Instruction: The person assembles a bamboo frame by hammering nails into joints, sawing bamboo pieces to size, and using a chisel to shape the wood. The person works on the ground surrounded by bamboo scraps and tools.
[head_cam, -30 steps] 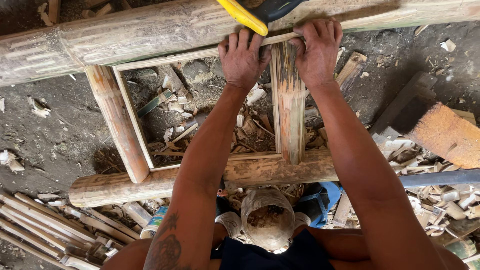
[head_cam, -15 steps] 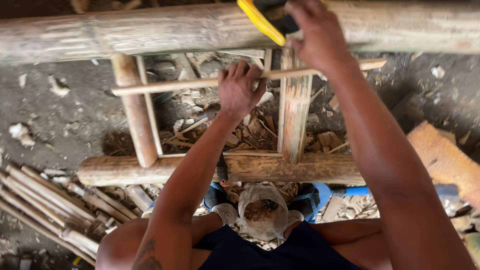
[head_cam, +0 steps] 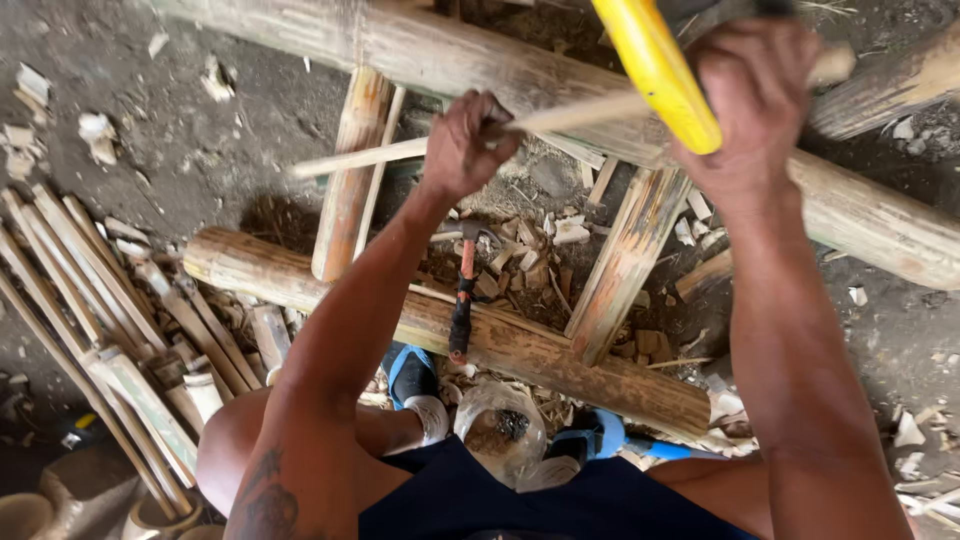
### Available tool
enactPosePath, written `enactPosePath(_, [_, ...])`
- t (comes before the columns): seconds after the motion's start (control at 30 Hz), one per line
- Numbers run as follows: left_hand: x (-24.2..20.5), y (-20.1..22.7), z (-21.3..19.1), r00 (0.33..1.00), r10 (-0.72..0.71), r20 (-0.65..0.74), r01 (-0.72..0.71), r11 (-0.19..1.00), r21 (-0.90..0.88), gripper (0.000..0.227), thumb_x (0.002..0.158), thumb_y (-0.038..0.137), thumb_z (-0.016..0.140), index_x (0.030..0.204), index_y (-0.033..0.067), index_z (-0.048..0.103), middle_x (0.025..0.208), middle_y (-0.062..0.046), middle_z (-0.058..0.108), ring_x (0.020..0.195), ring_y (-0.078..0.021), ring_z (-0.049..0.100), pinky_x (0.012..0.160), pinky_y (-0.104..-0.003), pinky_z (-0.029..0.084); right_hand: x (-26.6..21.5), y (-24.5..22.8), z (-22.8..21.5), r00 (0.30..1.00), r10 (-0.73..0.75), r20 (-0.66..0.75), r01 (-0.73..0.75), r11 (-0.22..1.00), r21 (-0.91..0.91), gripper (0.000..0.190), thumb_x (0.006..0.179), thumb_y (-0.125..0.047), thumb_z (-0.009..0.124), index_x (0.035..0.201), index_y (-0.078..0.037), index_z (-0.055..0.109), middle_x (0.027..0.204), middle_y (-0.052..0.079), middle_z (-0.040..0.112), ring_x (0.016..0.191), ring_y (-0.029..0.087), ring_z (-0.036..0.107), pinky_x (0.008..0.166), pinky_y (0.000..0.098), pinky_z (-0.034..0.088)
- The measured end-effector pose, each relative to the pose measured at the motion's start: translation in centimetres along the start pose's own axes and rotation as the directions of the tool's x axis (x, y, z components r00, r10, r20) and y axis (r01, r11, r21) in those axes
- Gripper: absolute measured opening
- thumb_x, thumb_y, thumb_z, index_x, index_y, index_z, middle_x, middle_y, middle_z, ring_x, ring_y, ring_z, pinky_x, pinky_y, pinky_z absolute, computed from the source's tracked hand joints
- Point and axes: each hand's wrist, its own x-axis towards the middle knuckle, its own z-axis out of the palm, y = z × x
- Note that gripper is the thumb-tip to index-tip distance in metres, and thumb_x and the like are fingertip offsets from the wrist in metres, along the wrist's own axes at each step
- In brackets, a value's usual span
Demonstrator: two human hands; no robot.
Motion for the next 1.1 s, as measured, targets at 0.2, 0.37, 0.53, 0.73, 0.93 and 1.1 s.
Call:
enactPosePath(0.2, [3.4, -2.1, 1.8, 0.898, -0.438, -0.041, 0.439, 0.899, 0.005, 0.026, 0.094, 0.041, 0.074, 0.091, 0.0181, 0.063, 0.078, 0.001, 0.066, 0.053, -0.0078, 0.054, 0.036, -0.029, 0.047, -2.2, -4.2, -1.0, 0.967, 0.25, 0.043, -0.232, 0.803, 0.548, 0.018, 0.096, -0.017, 0.067, 0.09, -0.007, 0.054, 0.074, 0.005, 0.054, 0.059, 0.015, 0.051, 0.052, 0.0322, 0.044])
enactPosePath(0.37, [4.1, -4.1, 3.7, 0.786, -0.616, 0.046, 0.617, 0.787, -0.01, 0.043, 0.09, 0.048, 0.072, 0.11, 0.0138, 0.054, 0.082, -0.003, 0.073, 0.057, -0.0133, 0.064, 0.043, -0.03, 0.053, -11.8, -11.6, -0.2, 0.703, 0.611, 0.364, -0.697, 0.49, 0.525, 0.008, 0.097, -0.004, 0.066, 0.1, -0.004, 0.059, 0.078, 0.004, 0.065, 0.061, 0.01, 0.063, 0.052, 0.0277, 0.053])
enactPosePath(0.53, [4.1, -4.9, 3.7, 0.773, -0.624, 0.116, 0.628, 0.778, 0.002, 0.041, 0.088, 0.059, 0.072, 0.104, 0.0213, 0.064, 0.089, 0.003, 0.077, 0.073, -0.0125, 0.071, 0.062, -0.032, 0.056, -15.9, -13.5, 0.8, 0.552, 0.648, 0.526, -0.822, 0.316, 0.473, 0.009, 0.096, -0.005, 0.065, 0.102, -0.005, 0.059, 0.083, 0.004, 0.069, 0.068, 0.009, 0.067, 0.061, 0.03, 0.057])
enactPosePath(0.73, [5.0, -3.8, 3.5, 0.691, -0.704, 0.165, 0.697, 0.709, 0.108, 0.041, 0.089, 0.058, 0.069, 0.111, 0.0229, 0.064, 0.094, 0.004, 0.075, 0.078, -0.0118, 0.071, 0.065, -0.03, 0.057, -17.1, -13.9, 1.6, 0.625, 0.556, 0.547, -0.78, 0.442, 0.442, 0.018, 0.088, -0.003, 0.071, 0.102, -0.005, 0.061, 0.086, 0.005, 0.071, 0.072, 0.01, 0.068, 0.065, 0.028, 0.057])
enactPosePath(0.93, [5.1, -4.0, 2.8, 0.685, -0.695, 0.219, 0.694, 0.714, 0.093, 0.05, 0.088, 0.067, 0.068, 0.113, 0.0246, 0.063, 0.094, 0.003, 0.073, 0.075, -0.0108, 0.067, 0.06, -0.028, 0.054, -17.3, -13.4, 1.2, 0.501, 0.556, 0.663, -0.857, 0.212, 0.469, 0.016, 0.088, -0.003, 0.071, 0.097, -0.008, 0.059, 0.074, 0.0, 0.063, 0.06, 0.007, 0.06, 0.056, 0.0244, 0.053])
enactPosePath(1.1, [5.0, -4.9, 2.4, 0.683, -0.657, 0.319, 0.657, 0.743, 0.125, 0.061, 0.087, 0.079, 0.047, 0.118, 0.0303, 0.065, 0.086, 0.001, 0.071, 0.069, -0.0115, 0.063, 0.056, -0.031, 0.05, -17.2, -12.8, 1.7, 0.536, 0.553, 0.638, -0.834, 0.229, 0.502, 0.014, 0.088, -0.002, 0.068, 0.093, -0.007, 0.056, 0.073, 0.001, 0.063, 0.058, 0.008, 0.058, 0.054, 0.0262, 0.047])
